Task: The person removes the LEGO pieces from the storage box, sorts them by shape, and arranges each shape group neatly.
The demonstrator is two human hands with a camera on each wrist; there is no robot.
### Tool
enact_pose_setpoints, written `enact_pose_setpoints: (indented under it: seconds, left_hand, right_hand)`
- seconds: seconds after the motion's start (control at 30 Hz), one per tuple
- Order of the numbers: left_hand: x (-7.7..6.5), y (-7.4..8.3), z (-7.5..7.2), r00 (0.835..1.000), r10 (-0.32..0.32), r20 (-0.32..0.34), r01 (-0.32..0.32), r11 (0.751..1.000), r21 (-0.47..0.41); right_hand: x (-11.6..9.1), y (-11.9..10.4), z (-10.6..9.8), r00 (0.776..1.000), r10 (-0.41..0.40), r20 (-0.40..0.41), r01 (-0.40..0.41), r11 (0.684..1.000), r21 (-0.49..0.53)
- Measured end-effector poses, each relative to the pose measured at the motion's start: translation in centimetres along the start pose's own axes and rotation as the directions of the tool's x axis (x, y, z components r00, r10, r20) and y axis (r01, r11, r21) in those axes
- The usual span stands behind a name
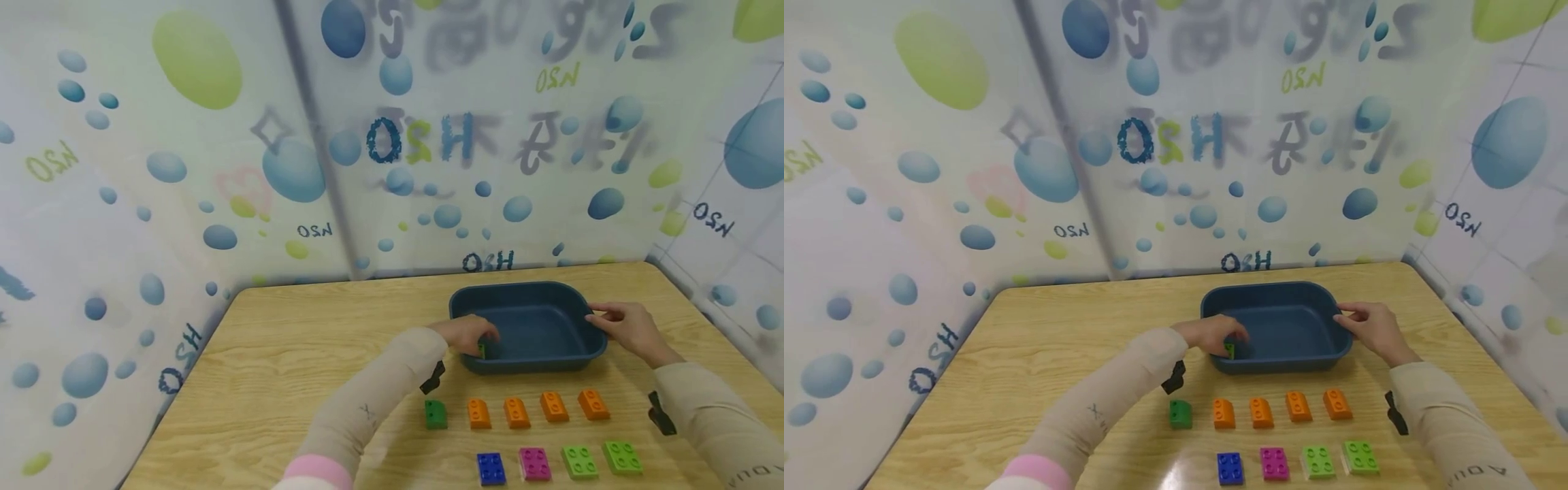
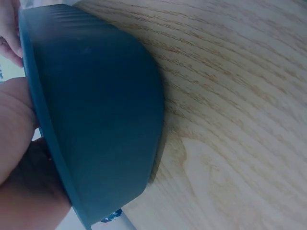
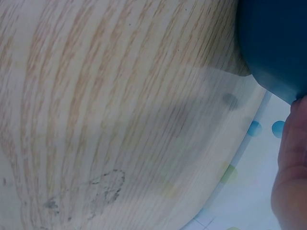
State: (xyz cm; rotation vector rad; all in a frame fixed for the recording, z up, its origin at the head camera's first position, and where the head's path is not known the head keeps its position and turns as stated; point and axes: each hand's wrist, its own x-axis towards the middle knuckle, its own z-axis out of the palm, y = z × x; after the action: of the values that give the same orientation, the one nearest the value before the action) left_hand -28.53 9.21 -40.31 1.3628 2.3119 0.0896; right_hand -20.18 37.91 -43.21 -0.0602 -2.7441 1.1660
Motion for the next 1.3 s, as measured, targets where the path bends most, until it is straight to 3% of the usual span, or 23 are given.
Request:
enact_pose_setpoints:
  seconds: [0.4,0.77,1.1,1.3]
  left_hand:
    - [1.0,0.3,0.2,0.999,-0.031,0.032,0.031,0.999,0.017]
    - [2.3,0.2,1.1,0.996,0.048,-0.079,-0.055,0.993,-0.102]
    - [3.0,0.1,1.8,0.988,0.016,-0.153,-0.047,0.978,-0.202]
    - [3.9,-0.9,2.3,0.980,0.073,-0.188,-0.100,0.985,-0.137]
  right_hand:
    - [0.0,0.0,0.0,1.000,0.027,0.013,-0.028,1.000,0.010]
    - [0.0,0.1,0.0,0.999,0.033,0.012,-0.033,0.999,0.006]
    - [0.0,0.0,0.0,0.999,0.035,0.005,-0.035,0.999,0.005]
    - [0.0,-0.2,0.0,0.999,0.044,0.006,-0.044,0.999,0.015]
